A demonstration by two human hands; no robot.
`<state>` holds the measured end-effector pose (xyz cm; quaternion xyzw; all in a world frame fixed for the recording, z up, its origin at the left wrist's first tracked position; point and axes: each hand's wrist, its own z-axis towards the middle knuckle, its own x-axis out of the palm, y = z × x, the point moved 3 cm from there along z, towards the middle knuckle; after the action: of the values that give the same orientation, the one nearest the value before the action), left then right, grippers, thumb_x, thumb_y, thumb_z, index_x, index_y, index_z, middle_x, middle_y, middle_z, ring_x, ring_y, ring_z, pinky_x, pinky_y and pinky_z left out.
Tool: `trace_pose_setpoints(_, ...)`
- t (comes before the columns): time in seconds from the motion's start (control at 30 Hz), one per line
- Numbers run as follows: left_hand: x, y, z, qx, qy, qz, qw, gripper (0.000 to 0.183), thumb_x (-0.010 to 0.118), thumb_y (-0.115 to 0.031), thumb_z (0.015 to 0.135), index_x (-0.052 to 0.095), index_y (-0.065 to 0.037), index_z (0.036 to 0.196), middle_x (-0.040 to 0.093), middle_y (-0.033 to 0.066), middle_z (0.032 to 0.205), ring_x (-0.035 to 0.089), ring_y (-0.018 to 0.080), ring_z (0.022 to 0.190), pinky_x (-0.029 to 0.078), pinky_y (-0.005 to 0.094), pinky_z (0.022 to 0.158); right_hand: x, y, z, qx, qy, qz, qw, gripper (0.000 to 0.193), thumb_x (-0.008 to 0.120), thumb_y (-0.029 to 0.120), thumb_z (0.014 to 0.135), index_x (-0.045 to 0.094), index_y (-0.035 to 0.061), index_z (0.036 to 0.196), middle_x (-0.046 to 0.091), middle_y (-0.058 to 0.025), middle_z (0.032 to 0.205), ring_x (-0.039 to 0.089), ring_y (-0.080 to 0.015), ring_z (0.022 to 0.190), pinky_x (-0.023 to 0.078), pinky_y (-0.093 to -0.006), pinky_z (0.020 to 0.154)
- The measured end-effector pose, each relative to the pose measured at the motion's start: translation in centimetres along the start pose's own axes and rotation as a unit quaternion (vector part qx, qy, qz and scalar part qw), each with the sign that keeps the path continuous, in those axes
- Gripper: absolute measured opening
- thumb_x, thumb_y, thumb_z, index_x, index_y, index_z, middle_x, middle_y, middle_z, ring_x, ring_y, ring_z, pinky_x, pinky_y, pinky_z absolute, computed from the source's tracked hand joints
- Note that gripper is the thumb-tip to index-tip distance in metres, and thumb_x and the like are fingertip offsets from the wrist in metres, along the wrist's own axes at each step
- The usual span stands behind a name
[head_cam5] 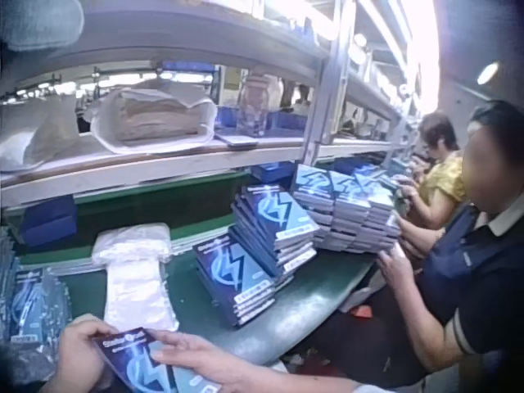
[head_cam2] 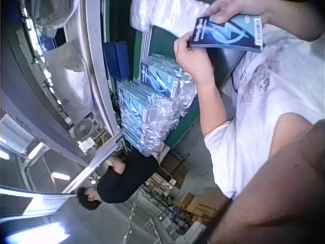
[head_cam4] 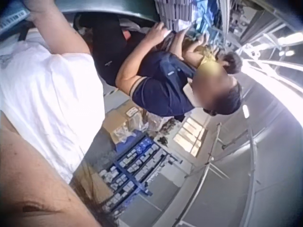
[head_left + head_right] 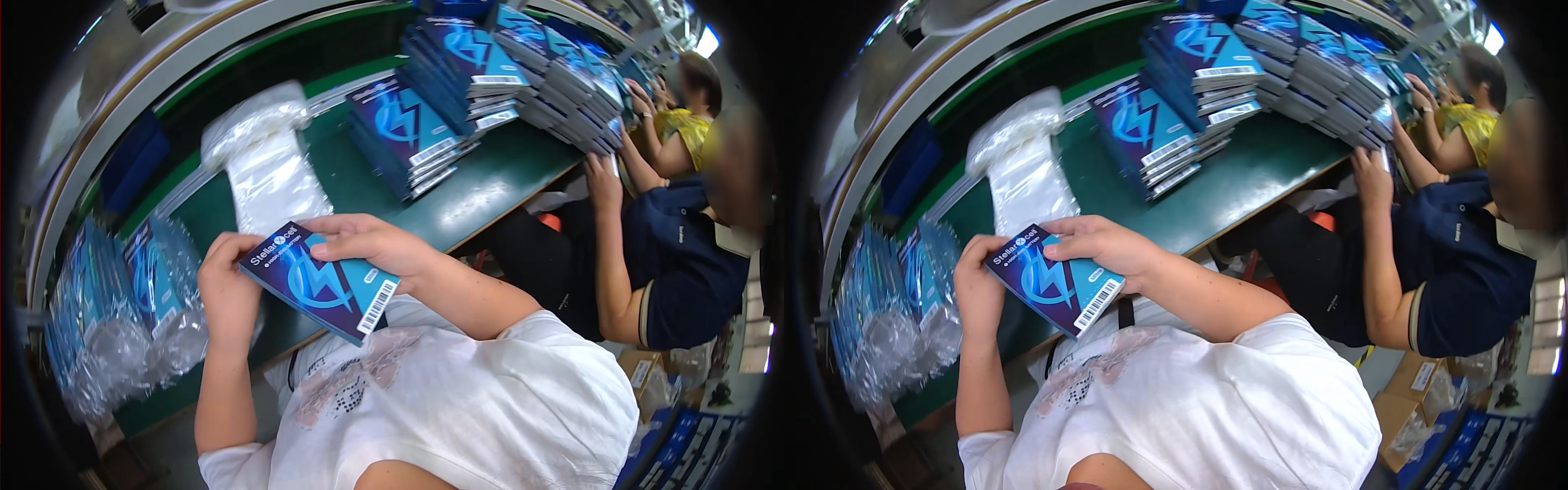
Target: The person repeatedly picks up small blue boxes labeled 'Stellar Cell', places them into clear plastic bags, and stacks the packaged items on a green table. The person handles the items one at a time, ensuring each box is fully enclosed in a bag before stacking.
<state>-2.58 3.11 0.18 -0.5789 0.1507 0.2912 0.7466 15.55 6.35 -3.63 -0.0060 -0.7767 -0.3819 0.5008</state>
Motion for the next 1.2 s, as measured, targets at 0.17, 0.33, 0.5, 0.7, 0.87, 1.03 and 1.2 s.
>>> trace_pose_setpoints(0.17, 0.6, 1.4, -0.3, -0.209, -0.007, -0.307, 0.928, 0.008, 0.061, 0.001, 0.085, 0.061, 0.004, 0.092, 0.061, 0.0044, 0.085, 0.059, 0.0094, 0.078, 0.047, 0.0211, 0.071, -0.7, 1.1, -1.1, -0.004, -0.006, -0.071, 0.997, 0.057, 0.063, 0.003, 0.083, 0.037, -0.0138, 0.130, 0.062, -0.0172, 0.110, 0.066, -0.0164, 0.089, 0.054, -0.0278, 0.079)
trace_pose_setpoints(0.33, 0.3, 2.1, -0.3, -0.154, 0.045, -0.245, 0.956, 0.011, 0.058, 0.002, 0.087, 0.062, 0.002, 0.096, 0.062, 0.0054, 0.089, 0.059, 0.0092, 0.078, 0.049, 0.0220, 0.071, -0.9, 1.2, -0.6, -0.080, -0.072, -0.136, 0.985, 0.051, 0.061, 0.000, 0.083, 0.040, -0.0150, 0.127, 0.059, -0.0185, 0.113, 0.063, -0.0190, 0.095, 0.053, -0.0290, 0.080)
trace_pose_setpoints(0.5, 0.0, -0.5, -0.7, -0.118, 0.053, -0.109, 0.986, 0.019, 0.056, 0.004, 0.084, 0.062, 0.000, 0.102, 0.062, 0.0068, 0.088, 0.060, 0.0115, 0.079, 0.050, 0.0254, 0.072, -0.9, 0.6, 0.0, -0.193, -0.159, -0.226, 0.941, 0.040, 0.062, 0.002, 0.085, 0.049, -0.0117, 0.119, 0.062, -0.0157, 0.109, 0.062, -0.0150, 0.090, 0.050, -0.0262, 0.081)
trace_pose_setpoints(0.7, 0.3, -1.9, -1.8, -0.138, 0.046, -0.175, 0.974, 0.028, 0.061, -0.008, 0.088, 0.054, 0.002, 0.113, 0.063, 0.0092, 0.098, 0.061, 0.0108, 0.084, 0.050, 0.0263, 0.073, 0.7, 1.0, -0.8, -0.275, -0.229, -0.192, 0.914, 0.013, 0.069, 0.008, 0.083, 0.058, 0.0006, 0.083, 0.065, -0.0063, 0.081, 0.060, -0.0080, 0.074, 0.048, -0.0208, 0.065)
trace_pose_setpoints(0.87, 2.2, -1.1, -1.4, -0.199, 0.003, -0.485, 0.852, 0.028, 0.054, -0.009, 0.093, 0.049, 0.002, 0.118, 0.061, 0.0092, 0.106, 0.060, 0.0132, 0.094, 0.046, 0.0265, 0.084, 1.8, 0.1, -0.4, -0.204, -0.199, -0.320, 0.903, 0.014, 0.071, 0.010, 0.082, 0.062, -0.0001, 0.079, 0.058, 0.0010, 0.070, 0.050, -0.0034, 0.064, 0.041, -0.0195, 0.058)
trace_pose_setpoints(1.03, 0.3, 0.0, 0.1, -0.204, -0.052, -0.545, 0.812, 0.026, 0.048, -0.005, 0.092, 0.049, 0.005, 0.117, 0.060, 0.0126, 0.111, 0.061, 0.0189, 0.098, 0.049, 0.0334, 0.088, 3.0, 1.6, -1.2, -0.218, -0.070, -0.452, 0.862, 0.066, 0.079, 0.019, 0.074, 0.048, 0.0030, 0.131, 0.057, -0.0013, 0.087, 0.047, -0.0029, 0.069, 0.038, -0.0193, 0.056)
trace_pose_setpoints(1.2, 1.9, -4.0, -2.7, -0.174, 0.098, -0.546, 0.813, 0.035, 0.048, -0.017, 0.096, 0.045, 0.007, 0.122, 0.057, 0.0163, 0.117, 0.058, 0.0238, 0.107, 0.047, 0.0387, 0.094, 4.4, 4.5, -1.3, -0.453, -0.095, -0.590, 0.661, 0.058, 0.069, 0.007, 0.080, 0.047, 0.0053, 0.133, 0.061, -0.0141, 0.109, 0.058, -0.0140, 0.079, 0.046, -0.0237, 0.068)
